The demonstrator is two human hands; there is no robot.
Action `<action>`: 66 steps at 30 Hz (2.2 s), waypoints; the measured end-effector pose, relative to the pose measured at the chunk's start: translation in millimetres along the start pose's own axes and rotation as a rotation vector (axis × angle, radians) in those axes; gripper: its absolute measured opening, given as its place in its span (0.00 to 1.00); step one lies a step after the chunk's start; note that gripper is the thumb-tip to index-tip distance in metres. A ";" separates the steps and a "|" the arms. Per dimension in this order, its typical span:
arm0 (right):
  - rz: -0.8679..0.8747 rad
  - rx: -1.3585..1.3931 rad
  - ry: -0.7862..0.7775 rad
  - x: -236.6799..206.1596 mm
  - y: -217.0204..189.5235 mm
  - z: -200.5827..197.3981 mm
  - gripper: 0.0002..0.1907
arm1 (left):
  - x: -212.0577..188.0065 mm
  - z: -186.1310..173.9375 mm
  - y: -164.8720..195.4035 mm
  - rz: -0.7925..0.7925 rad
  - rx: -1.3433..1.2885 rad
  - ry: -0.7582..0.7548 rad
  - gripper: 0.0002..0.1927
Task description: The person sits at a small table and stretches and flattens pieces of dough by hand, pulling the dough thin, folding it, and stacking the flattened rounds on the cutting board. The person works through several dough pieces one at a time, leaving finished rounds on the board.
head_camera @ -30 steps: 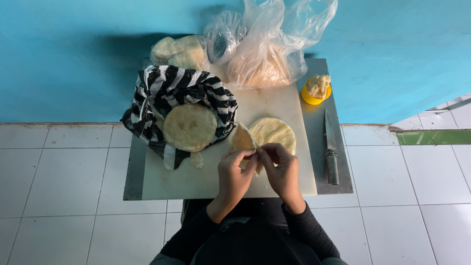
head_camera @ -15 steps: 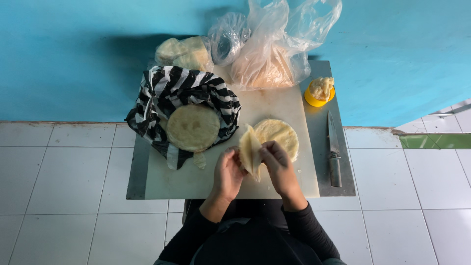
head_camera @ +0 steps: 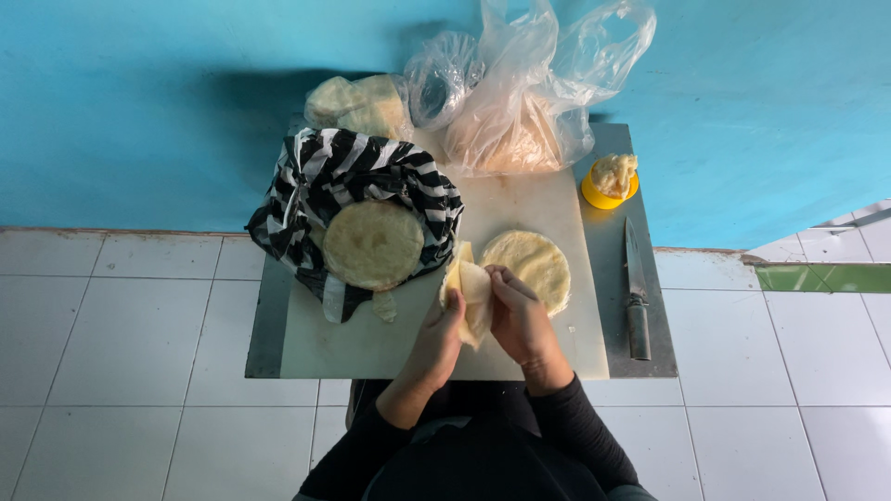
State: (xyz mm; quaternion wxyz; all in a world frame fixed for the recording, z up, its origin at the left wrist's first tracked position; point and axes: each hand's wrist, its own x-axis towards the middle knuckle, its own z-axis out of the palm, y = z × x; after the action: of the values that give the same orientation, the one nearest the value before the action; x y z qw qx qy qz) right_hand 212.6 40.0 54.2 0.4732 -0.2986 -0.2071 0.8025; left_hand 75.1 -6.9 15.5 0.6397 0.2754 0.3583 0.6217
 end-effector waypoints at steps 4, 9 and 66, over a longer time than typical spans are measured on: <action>-0.421 -0.675 -0.091 -4.2 11.3 8.2 0.16 | -5.6 6.7 -3.3 0.072 0.135 -0.126 0.29; -0.402 -0.704 0.143 11.7 -9.6 1.3 0.09 | -11.1 4.0 9.5 -0.084 -0.373 -0.139 0.31; -0.373 -0.315 0.033 4.6 -113.5 -31.8 0.07 | 11.5 -79.3 71.3 0.275 -0.224 0.019 0.15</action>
State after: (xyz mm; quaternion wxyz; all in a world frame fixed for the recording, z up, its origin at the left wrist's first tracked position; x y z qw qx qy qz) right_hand 304.6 98.6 99.4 0.5642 -0.3381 -0.3735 0.6541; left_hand -31.3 2.5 24.2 0.5719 0.2431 0.2516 0.7420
